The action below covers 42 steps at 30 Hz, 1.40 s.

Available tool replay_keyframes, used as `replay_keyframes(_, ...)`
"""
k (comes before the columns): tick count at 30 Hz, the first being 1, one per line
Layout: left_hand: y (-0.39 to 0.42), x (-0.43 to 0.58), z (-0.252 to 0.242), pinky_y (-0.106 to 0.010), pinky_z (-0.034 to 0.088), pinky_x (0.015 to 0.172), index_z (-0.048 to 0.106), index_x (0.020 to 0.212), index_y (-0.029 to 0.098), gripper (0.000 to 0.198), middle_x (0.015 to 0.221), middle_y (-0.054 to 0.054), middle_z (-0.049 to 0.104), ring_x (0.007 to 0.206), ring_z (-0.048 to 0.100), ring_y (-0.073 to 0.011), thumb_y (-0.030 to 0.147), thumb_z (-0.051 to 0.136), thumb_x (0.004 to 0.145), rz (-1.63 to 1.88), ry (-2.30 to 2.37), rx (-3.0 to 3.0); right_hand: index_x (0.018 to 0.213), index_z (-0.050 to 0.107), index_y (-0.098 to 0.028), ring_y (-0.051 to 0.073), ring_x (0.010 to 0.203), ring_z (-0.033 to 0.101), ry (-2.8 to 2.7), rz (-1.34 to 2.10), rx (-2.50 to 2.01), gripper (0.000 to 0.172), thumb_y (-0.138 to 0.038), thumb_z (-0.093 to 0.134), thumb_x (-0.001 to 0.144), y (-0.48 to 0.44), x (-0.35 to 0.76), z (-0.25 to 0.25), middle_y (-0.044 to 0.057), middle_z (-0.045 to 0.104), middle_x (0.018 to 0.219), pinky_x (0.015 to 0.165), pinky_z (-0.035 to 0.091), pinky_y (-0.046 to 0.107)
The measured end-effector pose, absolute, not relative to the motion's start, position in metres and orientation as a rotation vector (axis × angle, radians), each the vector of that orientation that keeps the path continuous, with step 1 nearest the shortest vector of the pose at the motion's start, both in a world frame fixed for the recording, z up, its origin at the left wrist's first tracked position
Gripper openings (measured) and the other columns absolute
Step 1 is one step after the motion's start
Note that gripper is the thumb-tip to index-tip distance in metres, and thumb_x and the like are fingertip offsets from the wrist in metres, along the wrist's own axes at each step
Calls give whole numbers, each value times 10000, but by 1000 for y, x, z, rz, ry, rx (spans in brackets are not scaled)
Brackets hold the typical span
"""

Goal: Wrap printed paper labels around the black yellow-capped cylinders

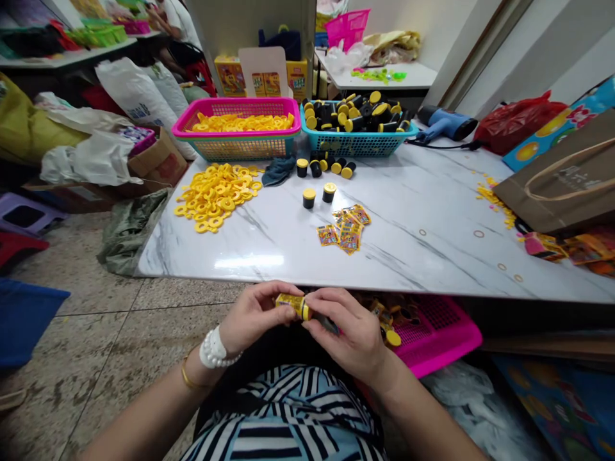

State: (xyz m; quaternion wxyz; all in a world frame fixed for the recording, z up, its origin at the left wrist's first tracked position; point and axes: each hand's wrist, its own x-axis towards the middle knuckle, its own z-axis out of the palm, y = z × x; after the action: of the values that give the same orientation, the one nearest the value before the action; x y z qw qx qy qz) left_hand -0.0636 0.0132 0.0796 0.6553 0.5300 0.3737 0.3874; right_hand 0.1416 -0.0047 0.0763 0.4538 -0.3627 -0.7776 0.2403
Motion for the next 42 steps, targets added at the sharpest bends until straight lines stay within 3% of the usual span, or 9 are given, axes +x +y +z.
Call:
replay_keyframes(6, 3, -58, 91, -309, 514, 845, 693, 1063, 158, 229, 999, -99, 724, 919, 663, -187, 252, 678, 855, 1052, 857, 1808, 1064, 694, -247, 158, 820, 676, -1540, 908, -1041, 302, -103, 737, 802, -25, 133, 69, 46, 674, 963, 656, 589, 259)
replay_keyframes(13, 7, -57, 76, -212, 430, 517, 602, 1054, 132, 331, 770, -28, 628, 553, 520, -90, 433, 545, 929, 758, 828, 1313, 1141, 703, -251, 183, 955, 684, -1801, 548, -952, 473, -13, 754, 736, -26, 138, 66, 66, 709, 1040, 840, 586, 305)
replay_keyframes(18, 2, -54, 73, -252, 464, 717, 668, 996, 134, 236, 896, -66, 668, 793, 592, -141, 338, 632, 881, 885, 936, 1559, 964, 740, -208, 154, 750, 709, -1214, 1166, -1157, 244, -183, 815, 733, -34, 128, 52, 43, 723, 888, 670, 615, 258)
replay_keyframes(21, 4, -49, 66, -213, 417, 570, 638, 914, 133, 293, 727, -22, 618, 617, 527, -98, 424, 612, 887, 758, 943, 1394, 925, 730, -160, 155, 628, 704, -913, 1542, -1183, 248, -282, 827, 733, -36, 127, 42, 47, 734, 775, 620, 631, 289)
replay_keyframes(24, 7, -42, 56, -168, 302, 420, 535, 860, 160, 398, 554, 45, 519, 438, 414, -59, 552, 603, 861, 614, 916, 1096, 1080, 716, -195, 172, 727, 719, -873, 1703, -1108, 339, -292, 800, 767, -37, 136, 36, 67, 724, 959, 667, 649, 341)
replay_keyframes(27, 3, -36, 49, -153, 259, 362, 491, 914, 178, 499, 534, 61, 521, 363, 375, -46, 641, 632, 797, 611, 794, 830, 1031, 746, -243, 183, 863, 701, -961, 1643, -1053, 274, -267, 800, 764, -38, 146, 35, 61, 619, 1147, 700, 653, 345)
replay_keyframes(31, -6, -33, 42, -159, 314, 374, 518, 1053, 149, 587, 708, -18, 644, 395, 451, -43, 569, 759, 722, 639, 559, 599, 905, 755, -237, 126, 702, 664, -1042, 1440, -1032, 144, -272, 795, 771, -42, 146, 29, 23, 563, 966, 580, 633, 275)
replay_keyframes(35, -12, -30, 35, -150, 308, 393, 537, 865, 133, 503, 695, -26, 628, 476, 517, -61, 507, 817, 680, 665, 606, 535, 839, 720, -230, 100, 620, 635, -1055, 1312, -1032, 44, -240, 753, 812, -45, 139, 24, 1, 537, 905, 520, 604, 247)
replay_keyframes(42, -9, -27, 43, -147, 233, 361, 562, 941, 145, 483, 573, 71, 499, 368, 334, -11, 494, 799, 706, 652, 653, 425, 1036, 755, -295, 183, 897, 647, -1587, 912, -1063, 276, -144, 744, 806, -39, 149, 41, 50, 649, 980, 778, 583, 329)
